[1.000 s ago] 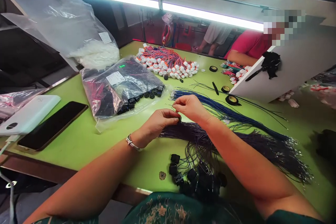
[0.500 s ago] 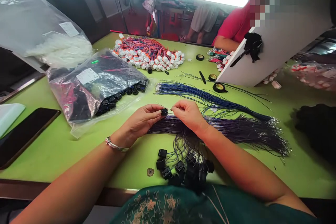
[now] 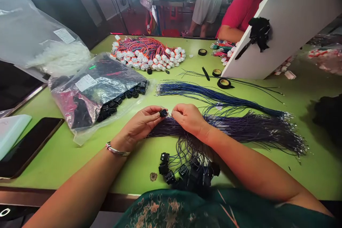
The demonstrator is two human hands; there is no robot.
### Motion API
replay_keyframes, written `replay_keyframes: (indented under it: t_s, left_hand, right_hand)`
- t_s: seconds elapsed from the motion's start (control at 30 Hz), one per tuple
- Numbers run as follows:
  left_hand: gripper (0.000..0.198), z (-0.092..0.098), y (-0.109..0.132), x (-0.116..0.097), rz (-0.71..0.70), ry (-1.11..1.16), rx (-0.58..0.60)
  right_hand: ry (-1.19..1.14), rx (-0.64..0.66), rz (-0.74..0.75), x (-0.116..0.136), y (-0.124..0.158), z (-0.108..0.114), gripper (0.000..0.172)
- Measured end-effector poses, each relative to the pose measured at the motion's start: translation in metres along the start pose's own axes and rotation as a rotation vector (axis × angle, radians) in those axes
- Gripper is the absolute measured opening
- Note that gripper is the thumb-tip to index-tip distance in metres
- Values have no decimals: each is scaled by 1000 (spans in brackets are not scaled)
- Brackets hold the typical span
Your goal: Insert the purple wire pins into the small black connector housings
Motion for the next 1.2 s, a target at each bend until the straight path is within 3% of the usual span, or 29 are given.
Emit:
replay_keyframes:
  t_s: [0.27, 0.37, 0.53, 0.9, 1.2]
  left_hand:
    - [22, 1, 0, 1, -14, -82, 65]
    - [23, -1, 1, 2, -41, -123, 76]
    - [17, -5, 3, 1, -206, -235, 2]
    - [15, -7, 4, 3, -277, -359, -45]
    - [5, -14, 7, 4, -473, -574, -75]
  right_hand:
    - [-223, 108, -104, -5, -4, -4, 20]
    - [-344, 147, -212, -1, -4, -2, 17]
    - [-529, 179, -416, 0, -4, -2, 12]
    - [-705, 198, -458, -10, -6, -6, 9]
    - [-771, 241, -477, -10, -6, -5, 8]
Point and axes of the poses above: each hand's wrist, its own y-axis away from the middle knuckle, its own z-axis out of the back of the hand, x = y × z, the point moved 1 cm from there along -y, towards the middle knuckle, and after that the axes turned 7 degrees about z, right-handed, at the moved point
